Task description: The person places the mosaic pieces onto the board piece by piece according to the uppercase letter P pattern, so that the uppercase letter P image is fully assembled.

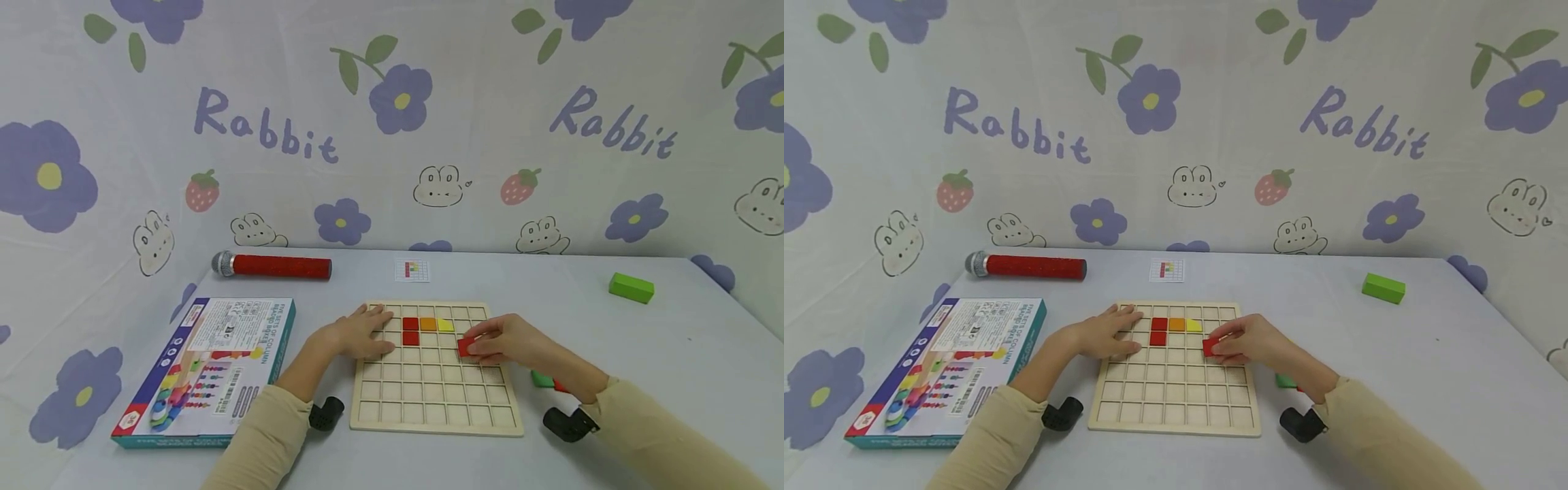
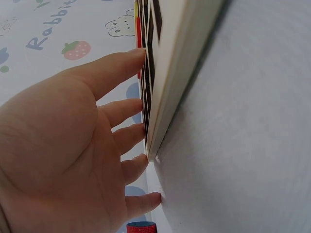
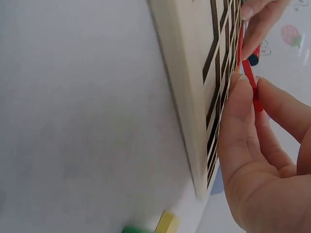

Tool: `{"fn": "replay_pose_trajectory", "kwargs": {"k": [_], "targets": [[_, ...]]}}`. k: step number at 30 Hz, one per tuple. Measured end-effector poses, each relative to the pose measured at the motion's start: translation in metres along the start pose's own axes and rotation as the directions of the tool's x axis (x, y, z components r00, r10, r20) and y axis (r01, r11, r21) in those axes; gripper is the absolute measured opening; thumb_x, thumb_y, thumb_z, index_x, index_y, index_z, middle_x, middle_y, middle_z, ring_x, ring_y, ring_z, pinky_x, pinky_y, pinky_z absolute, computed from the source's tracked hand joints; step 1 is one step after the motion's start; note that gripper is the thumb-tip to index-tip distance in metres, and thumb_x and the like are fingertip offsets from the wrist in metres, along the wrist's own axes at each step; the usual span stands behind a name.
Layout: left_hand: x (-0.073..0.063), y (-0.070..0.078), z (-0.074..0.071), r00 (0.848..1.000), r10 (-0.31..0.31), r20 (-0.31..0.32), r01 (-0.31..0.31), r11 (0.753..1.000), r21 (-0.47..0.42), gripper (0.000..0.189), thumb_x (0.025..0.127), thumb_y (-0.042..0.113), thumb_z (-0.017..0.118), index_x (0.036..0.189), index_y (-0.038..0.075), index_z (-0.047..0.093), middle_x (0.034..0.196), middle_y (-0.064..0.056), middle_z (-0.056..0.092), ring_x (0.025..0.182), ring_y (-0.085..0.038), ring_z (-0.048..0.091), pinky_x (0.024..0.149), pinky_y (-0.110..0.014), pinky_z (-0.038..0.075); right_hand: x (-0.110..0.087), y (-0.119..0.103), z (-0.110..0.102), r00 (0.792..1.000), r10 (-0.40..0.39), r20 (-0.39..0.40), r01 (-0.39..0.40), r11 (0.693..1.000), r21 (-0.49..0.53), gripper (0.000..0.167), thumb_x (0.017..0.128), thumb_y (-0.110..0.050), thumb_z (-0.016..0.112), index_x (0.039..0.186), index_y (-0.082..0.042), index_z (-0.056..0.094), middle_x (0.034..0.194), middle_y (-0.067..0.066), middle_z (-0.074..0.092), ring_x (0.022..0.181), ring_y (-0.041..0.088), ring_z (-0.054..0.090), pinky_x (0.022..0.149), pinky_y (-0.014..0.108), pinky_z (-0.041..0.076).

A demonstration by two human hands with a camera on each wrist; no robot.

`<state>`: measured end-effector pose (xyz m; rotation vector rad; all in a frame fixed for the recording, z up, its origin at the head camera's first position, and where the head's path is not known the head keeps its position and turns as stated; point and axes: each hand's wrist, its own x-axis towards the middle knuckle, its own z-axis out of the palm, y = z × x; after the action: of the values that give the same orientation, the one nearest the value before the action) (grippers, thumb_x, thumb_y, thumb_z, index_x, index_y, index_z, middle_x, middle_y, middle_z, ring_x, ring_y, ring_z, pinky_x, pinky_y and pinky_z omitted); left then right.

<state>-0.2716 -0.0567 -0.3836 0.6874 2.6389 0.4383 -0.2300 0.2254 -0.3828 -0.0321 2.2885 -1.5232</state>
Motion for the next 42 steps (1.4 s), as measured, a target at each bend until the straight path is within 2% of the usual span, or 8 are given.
{"fn": "replay_pose_trajectory", "kwargs": {"k": [10,14,19,25,32,42], "targets": [[0.0,0.001,0.001,1.0,-0.006,-0.004,0.006,1.0,-0.001,0.066,0.095,0.037,0.056,0.15,0.012,0.031,0.156,-0.009,0.021,0.143,-0.032,0.009,0.109,-0.057,0.016,0.008,-0.012,0.026,0.998,-0.021,0.055,0.02,1.0,0.013,0.028,0.087,-0.004,0.069,0.113,0.005,0.065,0.099,0.014,0.065,0.079,0.021,0.068,0.072,0.032,0.056],[0.001,0.0,0.002,1.0,-0.004,-0.003,0.004,1.0,0.001,0.066,0.095,0.038,0.056,0.15,0.013,0.031,0.156,-0.008,0.021,0.143,-0.032,0.009,0.109,-0.057,0.016,0.013,-0.015,0.034,0.998,-0.005,0.063,0.004,1.0,0.02,0.027,0.087,-0.003,0.068,0.112,0.005,0.065,0.097,0.014,0.066,0.077,0.021,0.069,0.071,0.032,0.056],[0.002,0.001,0.002,1.0,-0.006,-0.001,0.006,1.0,0.0,0.066,0.095,0.038,0.056,0.15,0.013,0.031,0.156,-0.008,0.02,0.143,-0.032,0.009,0.109,-0.058,0.015,0.015,-0.021,0.042,0.998,0.011,0.061,-0.013,1.0,0.02,0.025,0.087,-0.003,0.068,0.111,0.003,0.065,0.099,0.014,0.064,0.074,0.02,0.067,0.071,0.031,0.056],[0.002,0.001,0.0,1.0,-0.014,-0.005,0.014,1.0,0.004,0.066,0.095,0.038,0.056,0.15,0.013,0.031,0.156,-0.008,0.02,0.143,-0.032,0.009,0.109,-0.058,0.015,0.019,-0.027,0.051,0.999,0.03,0.045,-0.032,0.998,0.05,0.024,0.087,-0.002,0.068,0.11,0.005,0.065,0.089,0.014,0.065,0.07,0.017,0.067,0.068,0.03,0.056],[0.002,0.001,0.0,1.0,-0.011,-0.003,0.011,1.0,0.001,0.066,0.094,0.039,0.057,0.15,0.013,0.032,0.156,-0.008,0.021,0.143,-0.032,0.01,0.108,-0.059,0.016,0.021,-0.031,0.06,1.0,0.006,0.002,-0.006,1.0,-0.03,0.024,0.085,-0.004,0.071,0.108,0.004,0.067,0.085,0.011,0.065,0.067,0.017,0.067,0.065,0.028,0.056],[0.001,0.001,0.0,1.0,-0.011,-0.004,0.011,1.0,0.008,0.066,0.094,0.038,0.057,0.15,0.013,0.031,0.156,-0.009,0.021,0.143,-0.032,0.009,0.109,-0.058,0.016,0.022,-0.033,0.068,1.0,-0.023,-0.013,0.022,0.997,-0.08,0.022,0.085,-0.004,0.071,0.105,0.003,0.069,0.085,0.009,0.065,0.066,0.016,0.066,0.064,0.027,0.056]]}}
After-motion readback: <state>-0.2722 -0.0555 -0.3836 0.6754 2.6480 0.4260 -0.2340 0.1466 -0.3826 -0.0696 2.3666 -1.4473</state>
